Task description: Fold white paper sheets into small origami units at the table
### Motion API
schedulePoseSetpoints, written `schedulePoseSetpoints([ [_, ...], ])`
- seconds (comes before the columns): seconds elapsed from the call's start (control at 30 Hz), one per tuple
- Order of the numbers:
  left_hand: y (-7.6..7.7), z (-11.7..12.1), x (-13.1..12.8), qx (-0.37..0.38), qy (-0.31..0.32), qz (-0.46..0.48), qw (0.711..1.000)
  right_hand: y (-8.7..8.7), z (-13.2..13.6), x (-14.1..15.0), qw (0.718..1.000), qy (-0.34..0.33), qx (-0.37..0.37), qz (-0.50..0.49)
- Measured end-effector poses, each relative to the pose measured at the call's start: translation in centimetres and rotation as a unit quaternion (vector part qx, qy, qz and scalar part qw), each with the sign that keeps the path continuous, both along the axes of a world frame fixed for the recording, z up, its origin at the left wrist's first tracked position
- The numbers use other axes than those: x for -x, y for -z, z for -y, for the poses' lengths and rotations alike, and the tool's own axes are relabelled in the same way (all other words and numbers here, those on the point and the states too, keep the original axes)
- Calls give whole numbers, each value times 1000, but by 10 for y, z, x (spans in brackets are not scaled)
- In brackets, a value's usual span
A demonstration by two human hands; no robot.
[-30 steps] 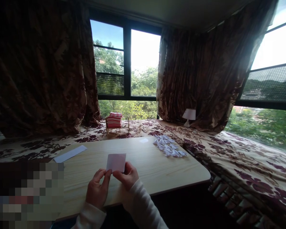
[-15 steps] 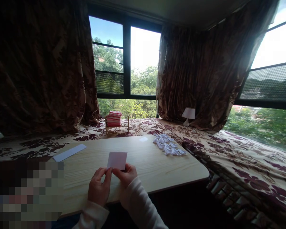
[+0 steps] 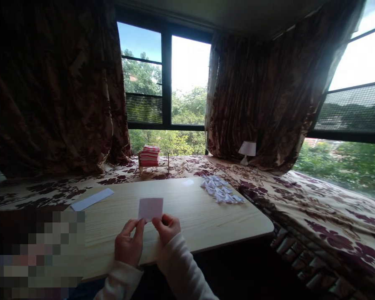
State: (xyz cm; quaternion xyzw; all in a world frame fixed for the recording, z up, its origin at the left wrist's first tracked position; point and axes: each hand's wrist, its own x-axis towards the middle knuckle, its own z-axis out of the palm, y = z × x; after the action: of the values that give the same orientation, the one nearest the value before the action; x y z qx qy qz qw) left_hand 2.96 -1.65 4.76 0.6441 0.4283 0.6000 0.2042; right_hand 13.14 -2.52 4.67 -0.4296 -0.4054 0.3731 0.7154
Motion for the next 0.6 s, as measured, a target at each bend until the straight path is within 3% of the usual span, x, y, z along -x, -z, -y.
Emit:
schedulePoseSetpoints([
  [0.1, 4, -7, 2, 33, -26, 37, 998, 6, -7, -3, 999, 46, 5, -5],
  [0.27, 13, -25, 19, 85, -102, 109, 985, 14, -10, -33, 994, 106, 1, -21],
  [0.47, 1, -10, 15, 85, 48, 64, 993, 6, 1, -31, 999, -1, -13, 42],
  [0.6, -9, -4, 10, 116, 174, 27, 978, 6, 2, -28, 996, -47, -22, 66],
])
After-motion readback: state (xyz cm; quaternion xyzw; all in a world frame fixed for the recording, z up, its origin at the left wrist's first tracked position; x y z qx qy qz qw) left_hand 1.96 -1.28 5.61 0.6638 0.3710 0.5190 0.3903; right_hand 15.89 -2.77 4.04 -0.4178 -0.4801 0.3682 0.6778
